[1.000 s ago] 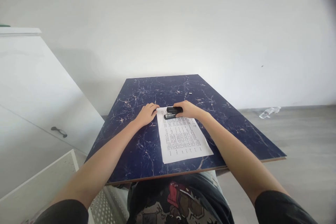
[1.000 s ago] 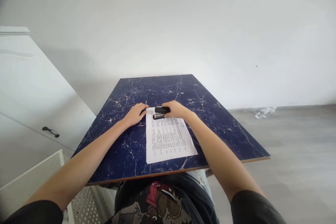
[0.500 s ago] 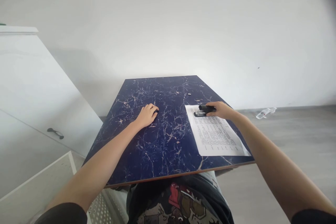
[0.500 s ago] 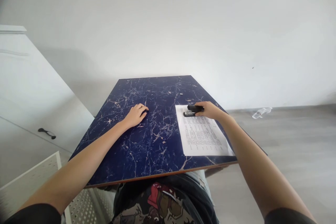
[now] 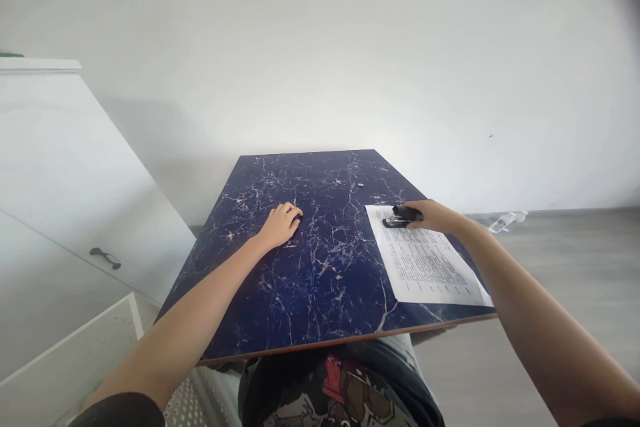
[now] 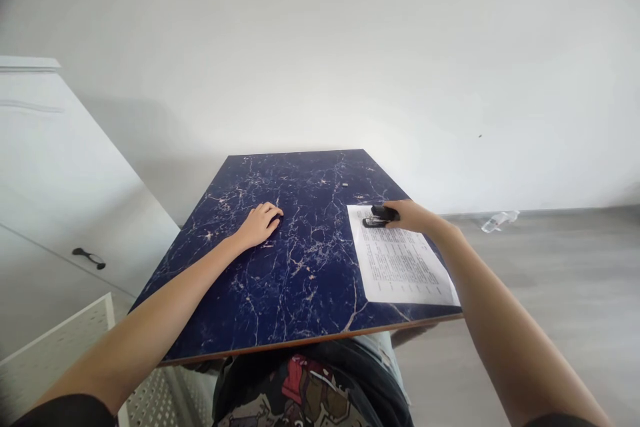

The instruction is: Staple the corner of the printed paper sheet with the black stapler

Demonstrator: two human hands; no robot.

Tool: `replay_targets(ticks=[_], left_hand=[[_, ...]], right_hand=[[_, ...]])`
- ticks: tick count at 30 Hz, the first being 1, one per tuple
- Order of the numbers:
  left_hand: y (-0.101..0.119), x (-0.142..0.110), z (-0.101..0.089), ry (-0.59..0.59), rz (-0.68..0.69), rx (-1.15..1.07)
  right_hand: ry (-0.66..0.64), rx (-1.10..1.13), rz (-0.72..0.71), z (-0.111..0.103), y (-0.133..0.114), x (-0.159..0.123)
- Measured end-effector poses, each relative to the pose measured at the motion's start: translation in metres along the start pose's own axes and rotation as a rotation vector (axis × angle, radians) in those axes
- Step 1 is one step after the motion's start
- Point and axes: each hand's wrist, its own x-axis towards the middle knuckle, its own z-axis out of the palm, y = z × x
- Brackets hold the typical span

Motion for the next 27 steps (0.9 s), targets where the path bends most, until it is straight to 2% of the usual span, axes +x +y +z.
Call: replay_targets(ticks=[2, 3, 5, 6, 7, 11, 14, 16, 19, 27], left_hand=[[0.001, 0.000, 0.000, 0.000, 0.002, 0.007], [0.001, 0.000, 0.000, 0.000, 0.001, 0.012], [0.003, 0.000, -0.002, -0.001, 0.000, 0.018], [0.004, 0.000, -0.002, -0.001, 0.001, 0.020], [0.004, 0.000, -0.003, -0.001, 0.003, 0.022], [0.008, 0.000, -0.006, 0.004, 0.007, 0.034], [0.009, 0.000, -0.008, -0.003, -0.002, 0.048], [0.010, 0.000, -0.008, -0.011, -0.007, 0.049], [0.009, 0.000, -0.008, -0.006, -0.004, 0.041], [0.006, 0.000, -0.005, -0.003, 0.002, 0.036]], right_hand=[[0.057, -0.077, -0.066, -0.008, -0.020, 0.004], [0.132, -0.106, -0.109, -0.011, -0.035, 0.005], [0.282, -0.130, -0.200, -0.012, -0.075, 0.010], [0.315, -0.135, -0.243, -0.010, -0.098, 0.013], [0.314, -0.137, -0.272, -0.004, -0.122, 0.017], [0.134, -0.245, -0.296, 0.037, -0.213, 0.039], [0.110, -0.287, -0.311, 0.070, -0.257, 0.057], [0.129, -0.284, -0.290, 0.084, -0.272, 0.066], [0.157, -0.265, -0.245, 0.095, -0.279, 0.072], [0.174, -0.225, -0.252, 0.098, -0.273, 0.071]])
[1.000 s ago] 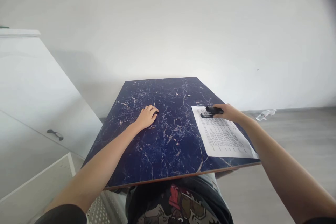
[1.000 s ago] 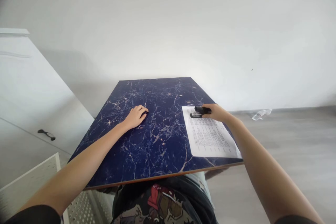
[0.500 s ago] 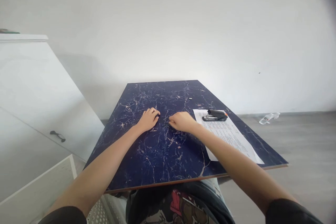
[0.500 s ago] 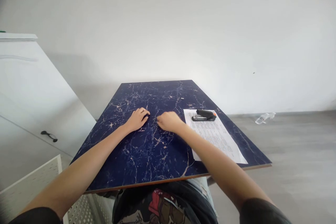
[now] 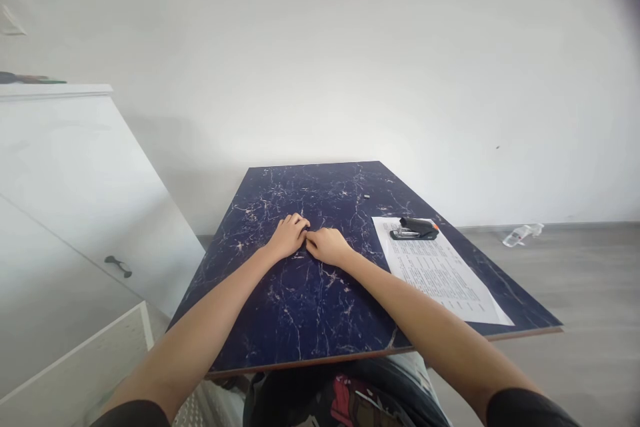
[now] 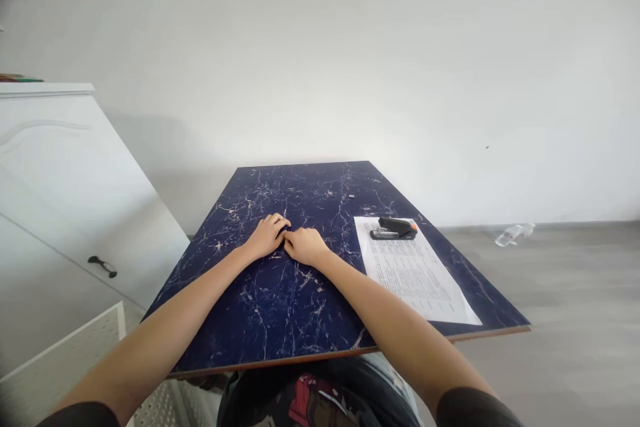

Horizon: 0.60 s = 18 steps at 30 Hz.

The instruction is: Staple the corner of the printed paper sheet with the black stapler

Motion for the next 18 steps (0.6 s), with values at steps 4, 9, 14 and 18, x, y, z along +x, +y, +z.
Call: replay_targets(ticks=[4, 9, 14, 18], left_hand=[[0.0011, 0.0002, -0.0011, -0.006, -0.006, 0.010], [0.0002, -0.0001, 0.0002, -0.001, 0.002, 0.019], [0.0008, -0.0004, -0.0002, 0.008, 0.003, 0.016], [0.0040, -0.0005, -0.0040, -0.007, -0.005, 0.026]], right_hand=[[-0.012, 0.037, -0.034, -0.0022, 0.0032, -0.0013], [-0.015, 0.031, -0.024, -0.0027, 0.0040, -0.0018], [-0.007, 0.035, -0.028, -0.0036, 0.0039, -0.0025], [-0.023, 0.042, -0.018, -0.0057, 0.0036, -0.0032]])
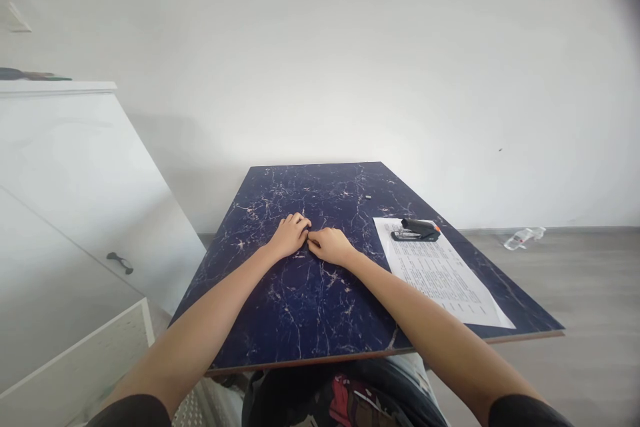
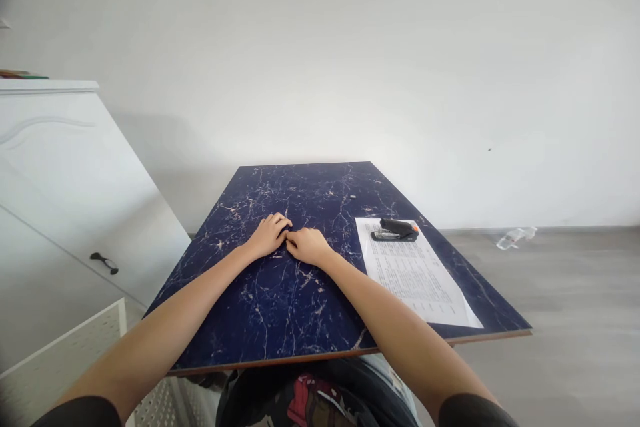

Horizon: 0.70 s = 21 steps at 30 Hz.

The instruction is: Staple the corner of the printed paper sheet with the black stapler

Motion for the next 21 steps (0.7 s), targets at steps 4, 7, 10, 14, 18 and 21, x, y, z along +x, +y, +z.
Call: replay_targets(ticks=[4, 7, 10, 14, 18, 21], left_hand=[[0.0009, -0.0001, -0.0019, -0.017, -0.003, -0.007], [-0.0001, 0.0001, -0.0008, -0.017, -0.002, -0.009], [-0.0011, 0.0004, 0.0009, -0.010, 0.001, -0.008], [-0.0016, 0.0003, 0.0019, -0.003, 0.001, 0.001], [-0.0022, -0.0001, 0.0025, -0.001, 0.000, 0.003], [-0.0031, 0.0002, 0.0033, -0.003, 0.003, -0.002]], right_hand=[[-0.012, 0.006, 0.013, -0.0013, -0.0010, -0.0005], [-0.006, 0.009, 0.006, -0.0009, -0.0008, -0.0005], [0.000, 0.007, -0.001, 0.0003, -0.0001, 0.0000], [-0.004, 0.005, 0.008, 0.0015, 0.0002, 0.0007], [0.003, 0.009, 0.004, 0.0018, 0.0004, 0.0005], [0.011, 0.015, 0.003, 0.0025, 0.0010, 0.0003]])
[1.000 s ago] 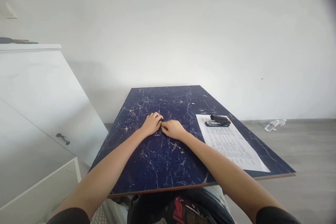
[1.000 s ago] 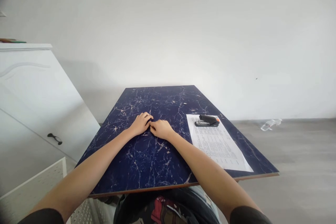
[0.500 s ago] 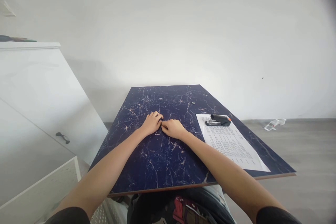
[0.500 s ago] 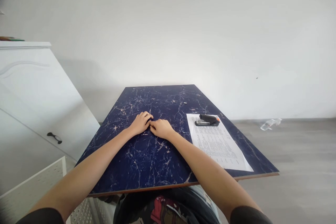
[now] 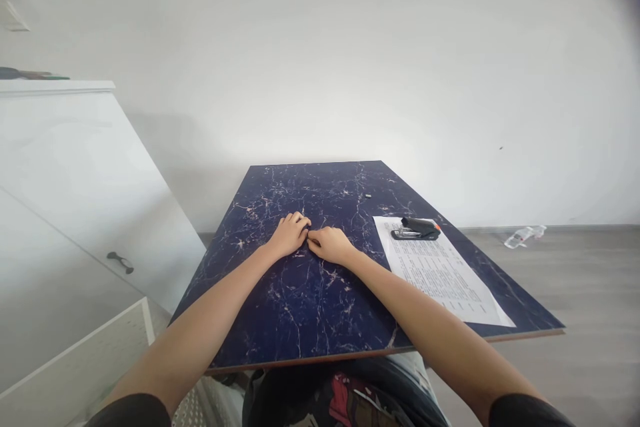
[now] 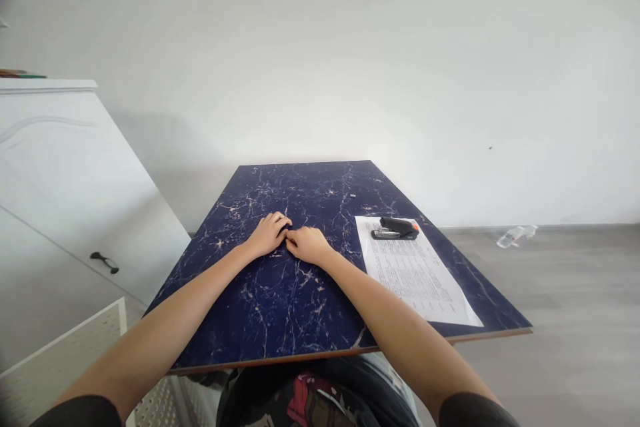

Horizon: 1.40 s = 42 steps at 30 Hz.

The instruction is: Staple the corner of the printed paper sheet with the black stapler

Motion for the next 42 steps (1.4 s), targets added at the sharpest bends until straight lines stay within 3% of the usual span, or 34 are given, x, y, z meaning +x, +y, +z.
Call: replay_targets(ticks=[24, 34, 39, 42], left_hand=[[0.001, 0.000, -0.001, -0.003, -0.004, 0.000], [0.005, 0.000, -0.004, -0.001, -0.008, 0.011], [0.004, -0.001, -0.003, 0.002, 0.000, 0.003], [0.003, -0.001, -0.001, 0.004, 0.002, -0.001]], right_hand=[[-0.022, 0.020, 0.008, -0.005, -0.002, -0.003], [0.001, 0.127, -0.102, -0.009, 0.013, -0.010], [0.019, 0.175, -0.104, -0.030, 0.030, -0.015], [0.064, 0.214, -0.022, -0.055, 0.058, -0.025]])
